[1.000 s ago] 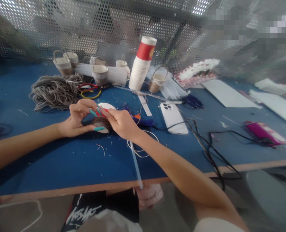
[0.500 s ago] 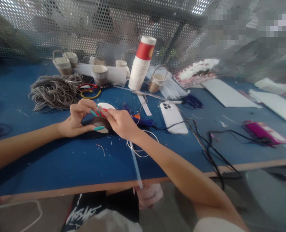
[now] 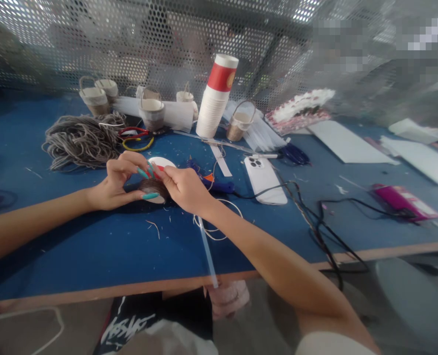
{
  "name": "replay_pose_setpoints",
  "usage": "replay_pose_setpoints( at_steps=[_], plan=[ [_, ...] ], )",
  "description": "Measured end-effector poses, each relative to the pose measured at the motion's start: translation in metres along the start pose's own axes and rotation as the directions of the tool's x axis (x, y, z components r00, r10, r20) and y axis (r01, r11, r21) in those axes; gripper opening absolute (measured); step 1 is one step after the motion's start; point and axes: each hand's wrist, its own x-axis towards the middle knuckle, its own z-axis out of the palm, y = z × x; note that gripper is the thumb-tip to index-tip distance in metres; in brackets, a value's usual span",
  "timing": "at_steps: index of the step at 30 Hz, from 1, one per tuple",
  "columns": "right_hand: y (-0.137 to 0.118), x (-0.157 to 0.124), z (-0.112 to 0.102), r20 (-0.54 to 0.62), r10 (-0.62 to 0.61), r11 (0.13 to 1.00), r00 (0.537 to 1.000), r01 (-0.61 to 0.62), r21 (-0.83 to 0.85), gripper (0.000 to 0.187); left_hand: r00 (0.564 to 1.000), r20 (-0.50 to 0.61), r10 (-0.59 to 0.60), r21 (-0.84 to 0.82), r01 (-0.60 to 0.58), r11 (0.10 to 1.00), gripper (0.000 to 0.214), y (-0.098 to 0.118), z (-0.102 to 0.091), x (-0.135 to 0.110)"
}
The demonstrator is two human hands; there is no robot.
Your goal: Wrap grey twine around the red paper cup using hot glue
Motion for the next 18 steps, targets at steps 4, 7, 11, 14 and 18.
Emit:
replay_pose_setpoints(
  at_steps=[4, 7, 11, 14, 18],
  plan=[
    [-0.0006, 0.0007, -0.0003, -0.002, -0.011, 1.0, 1.0, 0.011, 0.005, 0.037, 1.0, -0.001, -0.003, -0.019, 0.003, 1.0, 0.047, 0.0011, -0.0001, 0.0014],
    [-0.0013, 0.0012, -0.0005, -0.004, -0.019, 1.0, 1.0, 0.019, 0.009, 0.037, 1.0, 0.012, -0.007, -0.024, 0.007, 1.0, 0.047, 0.0014, -0.0008, 0.0022],
    [-0.0011, 0.0009, -0.001, -0.003, -0.011, 1.0, 1.0, 0.011, 0.011, 0.039, 1.0, 0.011, -0.01, -0.01, 0.01, 1.0, 0.045, 0.0007, -0.0009, 0.0011],
    [0.0002, 0.0002, -0.0011, -0.004, -0.005, 1.0, 1.0, 0.005, 0.008, 0.039, 1.0, -0.005, -0.009, 0.006, 0.009, 1.0, 0.046, 0.0, -0.0004, -0.0003],
    [0.0017, -0.0008, -0.0004, -0.014, 0.002, 1.0, 1.0, -0.002, 0.008, 0.039, 1.0, -0.007, -0.001, 0.023, 0.001, 1.0, 0.049, -0.0004, -0.0002, -0.001]
  ],
)
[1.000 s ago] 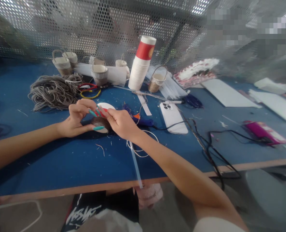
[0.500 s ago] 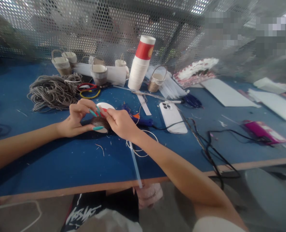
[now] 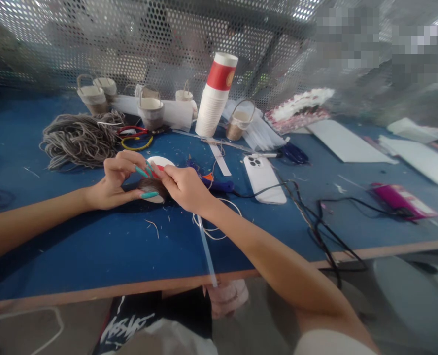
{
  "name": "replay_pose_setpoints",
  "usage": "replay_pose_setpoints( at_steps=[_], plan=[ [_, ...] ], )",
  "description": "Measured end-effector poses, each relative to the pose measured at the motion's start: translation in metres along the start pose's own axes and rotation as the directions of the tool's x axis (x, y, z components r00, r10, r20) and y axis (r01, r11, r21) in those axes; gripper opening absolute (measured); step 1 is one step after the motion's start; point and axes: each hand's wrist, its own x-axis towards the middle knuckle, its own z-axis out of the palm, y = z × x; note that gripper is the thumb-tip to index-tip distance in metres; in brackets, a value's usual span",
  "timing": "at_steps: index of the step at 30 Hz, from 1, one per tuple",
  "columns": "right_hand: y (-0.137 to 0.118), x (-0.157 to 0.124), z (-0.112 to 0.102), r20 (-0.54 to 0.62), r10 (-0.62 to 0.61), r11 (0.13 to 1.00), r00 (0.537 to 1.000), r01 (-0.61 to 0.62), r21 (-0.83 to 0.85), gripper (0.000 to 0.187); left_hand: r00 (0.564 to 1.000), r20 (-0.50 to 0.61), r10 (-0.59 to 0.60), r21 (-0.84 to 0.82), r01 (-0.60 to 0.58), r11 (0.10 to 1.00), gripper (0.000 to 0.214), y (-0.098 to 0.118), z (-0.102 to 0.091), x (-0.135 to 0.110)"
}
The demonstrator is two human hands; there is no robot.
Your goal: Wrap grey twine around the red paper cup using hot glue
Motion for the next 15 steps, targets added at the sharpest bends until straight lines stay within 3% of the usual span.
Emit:
replay_pose_setpoints(
  at_steps=[15],
  plan=[
    [-0.0008, -0.0002, -0.0016, 0.025, 0.011, 1.0, 1.0, -0.012, 0.017, 0.037, 1.0, -0.003, -0.006, -0.042, 0.006, 0.999, 0.053, -0.0033, 0.001, -0.0029]
  ],
)
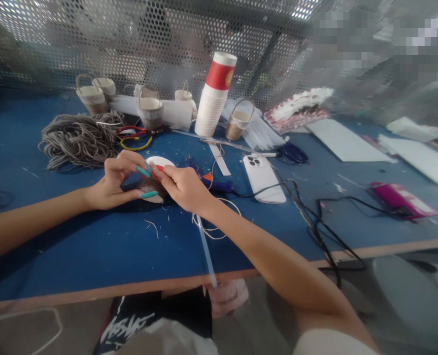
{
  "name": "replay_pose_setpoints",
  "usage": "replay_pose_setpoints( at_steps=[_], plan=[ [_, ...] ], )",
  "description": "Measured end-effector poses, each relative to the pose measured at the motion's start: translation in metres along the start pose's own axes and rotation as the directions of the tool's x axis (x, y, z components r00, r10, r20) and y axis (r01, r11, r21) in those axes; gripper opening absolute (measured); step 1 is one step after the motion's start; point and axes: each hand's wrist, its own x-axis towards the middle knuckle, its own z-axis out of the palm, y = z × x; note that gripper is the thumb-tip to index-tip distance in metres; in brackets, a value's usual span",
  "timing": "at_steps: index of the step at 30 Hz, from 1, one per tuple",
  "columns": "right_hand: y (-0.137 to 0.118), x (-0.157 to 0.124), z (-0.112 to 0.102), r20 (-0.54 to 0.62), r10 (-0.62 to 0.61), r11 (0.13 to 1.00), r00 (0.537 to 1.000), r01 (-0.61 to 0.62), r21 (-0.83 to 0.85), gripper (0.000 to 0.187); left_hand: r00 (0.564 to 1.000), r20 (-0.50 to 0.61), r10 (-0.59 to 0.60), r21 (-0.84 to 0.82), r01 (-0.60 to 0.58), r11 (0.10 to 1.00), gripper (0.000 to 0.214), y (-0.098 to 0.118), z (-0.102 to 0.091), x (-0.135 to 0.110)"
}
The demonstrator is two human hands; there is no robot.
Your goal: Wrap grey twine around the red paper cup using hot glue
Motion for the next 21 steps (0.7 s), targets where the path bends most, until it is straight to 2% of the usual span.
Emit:
replay_pose_setpoints(
  at_steps=[8, 15, 21],
  plan=[
    [0.0018, -0.0012, 0.0009, -0.013, 0.019, 1.0, 1.0, -0.019, -0.009, 0.044, 0.999, 0.029, -0.017, -0.007, 0.017, 1.0, 0.058, 0.0032, -0.001, 0.0001],
    [0.0016, -0.0008, -0.0001, -0.007, -0.027, 0.999, 1.0, 0.027, -0.026, 0.04, 0.999, 0.043, -0.021, -0.004, 0.022, 1.0, 0.058, 0.0027, -0.0023, 0.001],
    [0.0025, -0.0026, -0.0003, -0.025, -0.02, 0.997, 0.999, 0.018, -0.079, 0.043, 0.999, 0.047, -0.024, 0.01, 0.024, 1.0, 0.061, 0.0031, -0.0035, 0.0009]
  ],
)
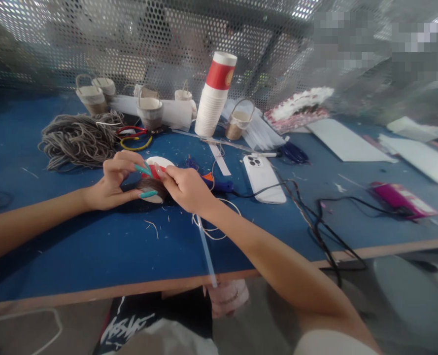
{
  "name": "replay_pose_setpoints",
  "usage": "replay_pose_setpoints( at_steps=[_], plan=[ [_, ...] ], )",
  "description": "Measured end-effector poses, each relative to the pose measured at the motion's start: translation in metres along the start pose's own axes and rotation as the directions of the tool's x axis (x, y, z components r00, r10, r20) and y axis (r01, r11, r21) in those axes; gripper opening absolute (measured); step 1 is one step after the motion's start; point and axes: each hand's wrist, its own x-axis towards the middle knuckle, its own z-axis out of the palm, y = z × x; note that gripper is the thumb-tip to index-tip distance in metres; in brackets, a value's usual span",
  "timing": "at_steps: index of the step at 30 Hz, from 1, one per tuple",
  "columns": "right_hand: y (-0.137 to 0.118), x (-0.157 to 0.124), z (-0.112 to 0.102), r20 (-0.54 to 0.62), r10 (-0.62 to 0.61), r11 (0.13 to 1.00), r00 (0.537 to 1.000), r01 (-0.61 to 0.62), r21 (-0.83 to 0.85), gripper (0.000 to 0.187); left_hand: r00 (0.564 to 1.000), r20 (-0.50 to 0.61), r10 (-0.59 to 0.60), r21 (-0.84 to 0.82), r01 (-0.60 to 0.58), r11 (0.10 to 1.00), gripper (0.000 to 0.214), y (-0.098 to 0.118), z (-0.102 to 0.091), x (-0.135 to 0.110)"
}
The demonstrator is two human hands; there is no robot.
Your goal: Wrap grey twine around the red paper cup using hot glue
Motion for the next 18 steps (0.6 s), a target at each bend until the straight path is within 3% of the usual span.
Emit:
replay_pose_setpoints(
  at_steps=[8, 18],
  plan=[
    [-0.002, -0.001, 0.0001, -0.032, -0.049, 0.997, 0.998, 0.047, -0.058, 0.038, 0.982, -0.111, -0.153, -0.135, 0.137, 0.981, 0.077, 0.0, 0.0067, -0.0026],
    [0.0016, -0.0021, 0.0011, -0.016, -0.057, 0.997, 0.998, 0.056, -0.044, 0.038, 0.955, -0.051, -0.291, -0.211, 0.274, 0.938, 0.088, -0.0003, 0.0047, -0.0037]
  ],
)
